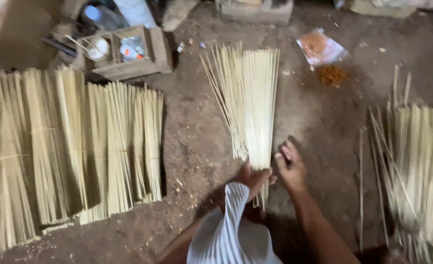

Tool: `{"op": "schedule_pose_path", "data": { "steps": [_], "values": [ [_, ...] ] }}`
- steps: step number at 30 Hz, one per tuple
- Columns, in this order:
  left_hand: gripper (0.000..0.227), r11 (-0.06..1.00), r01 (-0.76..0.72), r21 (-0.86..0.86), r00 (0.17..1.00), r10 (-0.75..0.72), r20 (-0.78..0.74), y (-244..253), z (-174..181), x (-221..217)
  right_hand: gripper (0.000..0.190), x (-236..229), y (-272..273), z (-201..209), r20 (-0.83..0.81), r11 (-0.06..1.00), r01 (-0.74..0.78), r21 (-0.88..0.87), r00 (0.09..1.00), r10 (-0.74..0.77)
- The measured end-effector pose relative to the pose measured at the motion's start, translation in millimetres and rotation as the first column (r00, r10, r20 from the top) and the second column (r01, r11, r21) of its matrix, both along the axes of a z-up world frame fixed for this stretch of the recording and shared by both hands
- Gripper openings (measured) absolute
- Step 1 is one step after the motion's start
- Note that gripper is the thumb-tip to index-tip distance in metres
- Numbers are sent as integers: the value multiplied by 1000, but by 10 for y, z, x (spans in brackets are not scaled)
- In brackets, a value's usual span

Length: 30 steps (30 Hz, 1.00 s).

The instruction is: The person is sorting and bundling thin bamboo sticks by gathering them into handfuls and tapping them on the floor to align the ends.

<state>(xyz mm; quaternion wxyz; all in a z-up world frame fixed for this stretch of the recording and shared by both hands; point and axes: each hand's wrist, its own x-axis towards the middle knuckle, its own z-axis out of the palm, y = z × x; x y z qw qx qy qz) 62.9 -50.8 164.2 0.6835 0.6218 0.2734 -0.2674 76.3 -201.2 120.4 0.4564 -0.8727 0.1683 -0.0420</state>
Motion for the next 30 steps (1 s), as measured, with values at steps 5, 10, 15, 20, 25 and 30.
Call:
{"op": "schedule_pose_path", "data": {
  "steps": [5,10,15,20,25,30],
  "values": [
    [79,940,336,-58,942,-337,-1,-419,-250,-104,49,-767,-172,258,-380,722,385,574,907,-181],
    [98,735,640,-223,668,-676,-312,-425,5,-92,35,-896,-159,-390,-504,593,489,640,849,-157],
    [107,821,552,-143,772,-569,-284,-242,229,-208,22,-855,-69,304,-491,564,476,675,860,-138],
    [103,917,387,-93,917,-393,-63,-194,-320,-371,31,-793,-128,440,-518,464,556,690,827,-220],
    [96,944,281,-172,956,-261,133,-98,-1145,-503,36,-812,-191,340,-531,395,555,732,828,-181],
    [112,953,265,-144,964,-257,70,-57,-976,-560,43,-723,-137,476,-530,429,535,728,836,-142]
  ]
}}
